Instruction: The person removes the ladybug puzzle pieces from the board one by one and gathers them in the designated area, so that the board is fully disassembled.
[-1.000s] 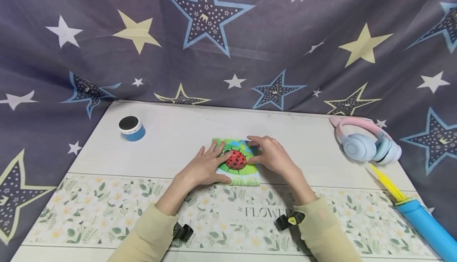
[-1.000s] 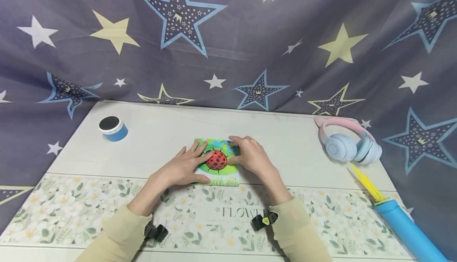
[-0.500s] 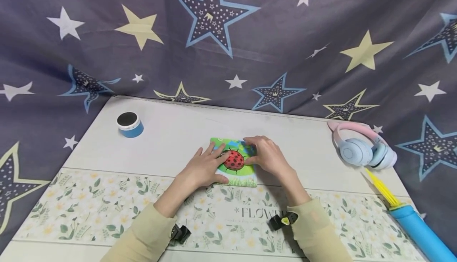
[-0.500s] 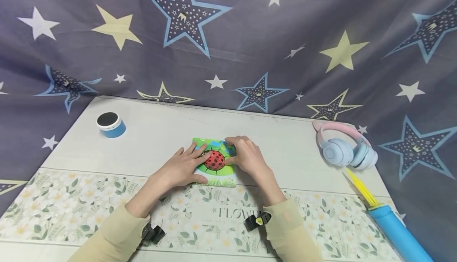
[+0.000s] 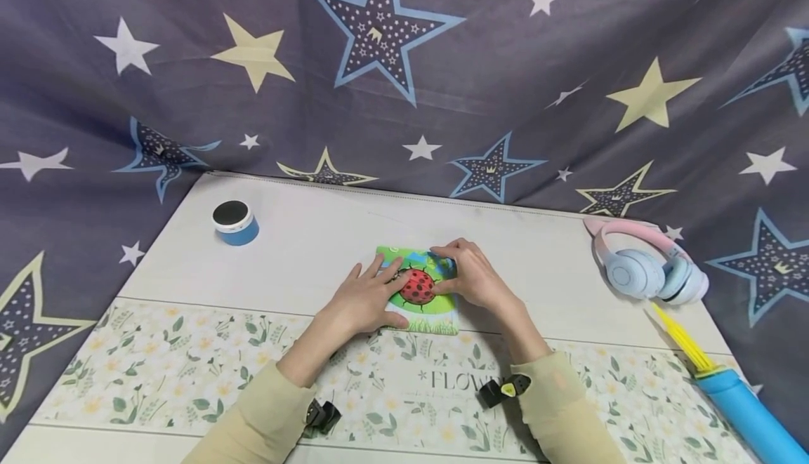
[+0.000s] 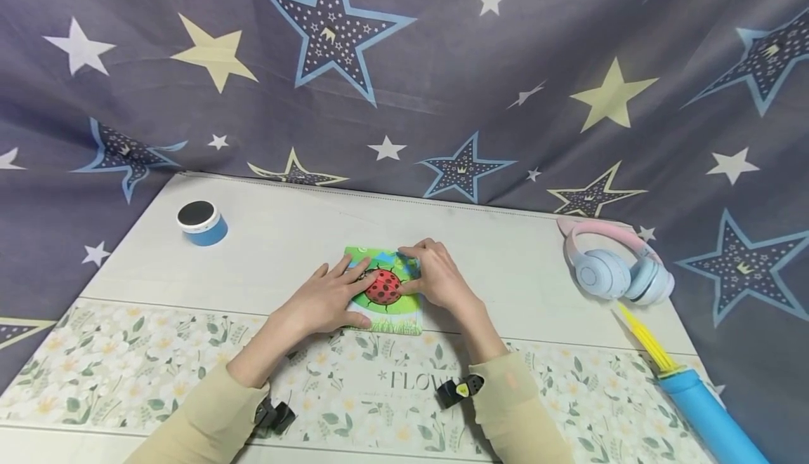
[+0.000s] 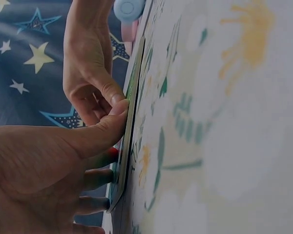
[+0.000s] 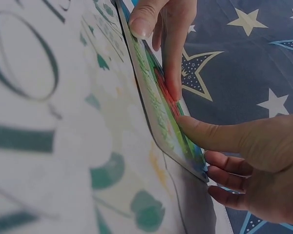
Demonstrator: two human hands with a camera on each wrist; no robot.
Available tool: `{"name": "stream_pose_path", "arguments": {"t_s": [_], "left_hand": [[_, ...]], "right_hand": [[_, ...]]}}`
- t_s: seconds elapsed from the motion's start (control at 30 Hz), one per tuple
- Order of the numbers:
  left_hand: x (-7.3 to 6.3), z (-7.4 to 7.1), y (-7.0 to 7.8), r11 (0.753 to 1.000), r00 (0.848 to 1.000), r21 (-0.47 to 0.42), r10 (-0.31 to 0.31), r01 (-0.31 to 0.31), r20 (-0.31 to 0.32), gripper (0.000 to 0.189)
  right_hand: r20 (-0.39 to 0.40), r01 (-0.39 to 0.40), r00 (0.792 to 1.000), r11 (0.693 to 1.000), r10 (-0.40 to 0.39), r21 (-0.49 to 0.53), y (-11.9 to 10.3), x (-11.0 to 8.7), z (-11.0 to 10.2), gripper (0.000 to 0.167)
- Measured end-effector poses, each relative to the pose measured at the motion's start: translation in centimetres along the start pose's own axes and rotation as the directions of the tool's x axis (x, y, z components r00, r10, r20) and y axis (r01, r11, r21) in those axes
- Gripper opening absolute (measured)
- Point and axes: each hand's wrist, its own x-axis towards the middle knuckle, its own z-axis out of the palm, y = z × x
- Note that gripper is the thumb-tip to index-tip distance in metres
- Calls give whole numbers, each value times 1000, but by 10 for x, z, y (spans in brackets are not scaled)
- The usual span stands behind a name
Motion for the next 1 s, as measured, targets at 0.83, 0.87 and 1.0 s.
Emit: {"name": "stream_pose_path", "arguments": {"t_s": [0.83, 0.87, 1.0], "left_hand": [[1, 0, -1, 1000, 1000, 4, -5, 4, 26, 87], [1, 0, -1, 1000, 1000, 6, -5, 5, 25, 87], [1, 0, -1, 1000, 1000, 10, -6, 6, 25, 87]], "right_hand": [[10, 31, 999, 999, -31, 20, 5, -2, -1, 68], [15, 35, 999, 999, -36, 23, 5, -2, -2, 67], [27, 51, 998, 998, -52, 34, 7, -2, -5, 67]]}}
